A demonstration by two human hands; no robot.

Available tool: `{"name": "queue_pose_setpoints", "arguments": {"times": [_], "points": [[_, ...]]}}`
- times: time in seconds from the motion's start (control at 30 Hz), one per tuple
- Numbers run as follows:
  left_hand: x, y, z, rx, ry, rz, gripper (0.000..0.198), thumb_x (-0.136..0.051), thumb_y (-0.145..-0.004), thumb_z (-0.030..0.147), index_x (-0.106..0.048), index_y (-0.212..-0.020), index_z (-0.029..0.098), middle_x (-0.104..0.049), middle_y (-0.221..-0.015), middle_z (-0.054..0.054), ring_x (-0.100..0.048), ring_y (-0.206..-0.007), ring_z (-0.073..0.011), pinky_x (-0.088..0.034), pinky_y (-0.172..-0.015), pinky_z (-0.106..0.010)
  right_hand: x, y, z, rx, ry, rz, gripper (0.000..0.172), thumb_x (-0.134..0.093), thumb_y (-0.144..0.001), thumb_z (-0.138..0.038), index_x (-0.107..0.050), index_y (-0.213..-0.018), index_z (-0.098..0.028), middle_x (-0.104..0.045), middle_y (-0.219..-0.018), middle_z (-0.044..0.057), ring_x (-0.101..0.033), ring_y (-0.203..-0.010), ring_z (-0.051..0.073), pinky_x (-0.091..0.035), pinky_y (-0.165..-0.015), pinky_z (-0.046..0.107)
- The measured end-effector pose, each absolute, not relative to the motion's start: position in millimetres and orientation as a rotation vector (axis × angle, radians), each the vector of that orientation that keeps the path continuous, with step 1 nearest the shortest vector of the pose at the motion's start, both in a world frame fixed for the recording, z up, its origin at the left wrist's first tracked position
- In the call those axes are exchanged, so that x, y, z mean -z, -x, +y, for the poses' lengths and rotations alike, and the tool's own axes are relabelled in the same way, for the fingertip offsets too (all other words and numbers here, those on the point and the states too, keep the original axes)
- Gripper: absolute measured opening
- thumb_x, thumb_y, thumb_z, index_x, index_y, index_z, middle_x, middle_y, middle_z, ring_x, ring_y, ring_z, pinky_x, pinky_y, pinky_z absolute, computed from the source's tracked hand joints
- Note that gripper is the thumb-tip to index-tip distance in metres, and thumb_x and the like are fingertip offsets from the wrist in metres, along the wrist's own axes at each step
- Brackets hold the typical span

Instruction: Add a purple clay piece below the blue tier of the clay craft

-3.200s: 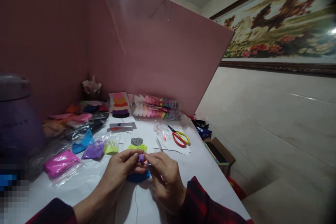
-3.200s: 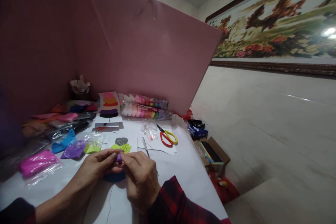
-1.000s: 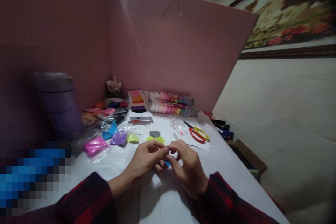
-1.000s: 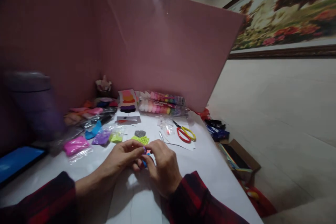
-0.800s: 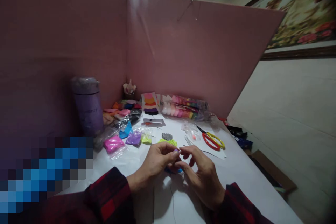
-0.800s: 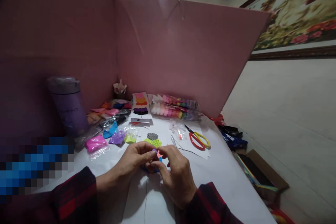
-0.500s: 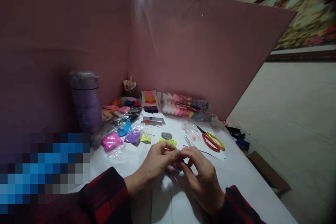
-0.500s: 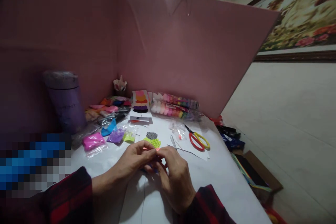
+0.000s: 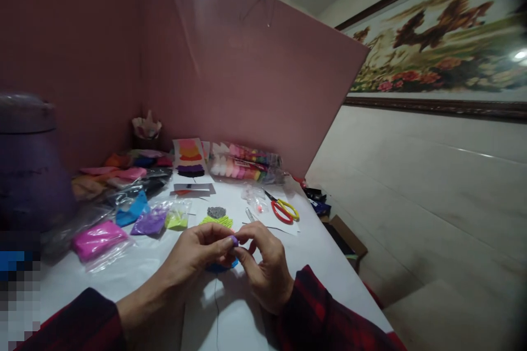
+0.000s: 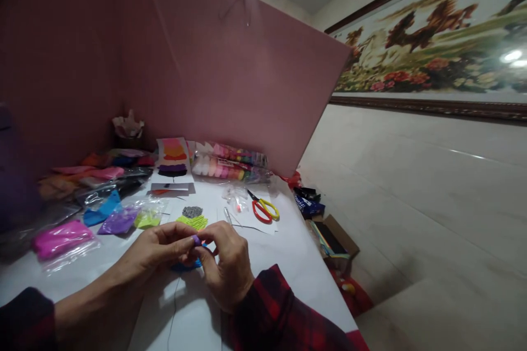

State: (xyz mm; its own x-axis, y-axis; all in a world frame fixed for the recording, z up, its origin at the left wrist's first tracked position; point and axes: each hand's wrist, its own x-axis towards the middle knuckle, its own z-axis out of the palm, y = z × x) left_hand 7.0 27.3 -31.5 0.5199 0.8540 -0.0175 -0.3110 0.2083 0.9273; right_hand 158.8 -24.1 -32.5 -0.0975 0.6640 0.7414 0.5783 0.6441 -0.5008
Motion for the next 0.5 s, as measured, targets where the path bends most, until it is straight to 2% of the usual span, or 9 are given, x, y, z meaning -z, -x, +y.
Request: {"name": "queue_pose_setpoints", "arguments": {"times": [0.17, 0.3, 0.5], "points": [[30.3, -7.7, 27.3, -0.959, -1.043, 0.605, 0.023, -0.084, -0.059, 0.027, -0.068, -0.070, 0.014, -0.067, -0.059, -0.001, -0.057, -0.053, -0.0104, -0.043, -0.053, -0.020, 30.9, -158.8, -23.1, -0.113, 1.044, -1.775, 0.005, -0.057, -0.084, -0.018, -0.060, -0.089, -0.019, -0.062, -0.079, 0.004, -0.057, -0.074, 0.017, -0.046, -0.056, 0.026], [28.7, -8.9, 25.5, -0.957, -1.006, 0.623, 0.026, -0.081, -0.064, 0.033, -0.070, -0.077, 0.014, -0.068, -0.062, -0.002, -0.058, -0.052, -0.0104, -0.046, -0.054, -0.021, 29.9, -159.2, -23.3, -0.076, 1.030, -1.772, 0.009, -0.053, -0.086, -0.014, -0.060, -0.088, -0.019, -0.062, -0.079, 0.005, -0.057, -0.075, 0.017, -0.045, -0.055, 0.026], [30.7, -5.4, 29.7, -0.949, -1.177, 0.648, 0.022, -0.081, -0.064, 0.031, -0.070, -0.072, 0.013, -0.064, -0.054, 0.000, -0.054, -0.048, -0.0089, -0.040, -0.049, -0.019, 30.6, -158.6, -24.2, -0.092, 1.031, -1.774, 0.014, -0.057, -0.081, -0.012, -0.059, -0.093, -0.019, -0.061, -0.082, 0.005, -0.058, -0.075, 0.017, -0.047, -0.056, 0.027]]}}
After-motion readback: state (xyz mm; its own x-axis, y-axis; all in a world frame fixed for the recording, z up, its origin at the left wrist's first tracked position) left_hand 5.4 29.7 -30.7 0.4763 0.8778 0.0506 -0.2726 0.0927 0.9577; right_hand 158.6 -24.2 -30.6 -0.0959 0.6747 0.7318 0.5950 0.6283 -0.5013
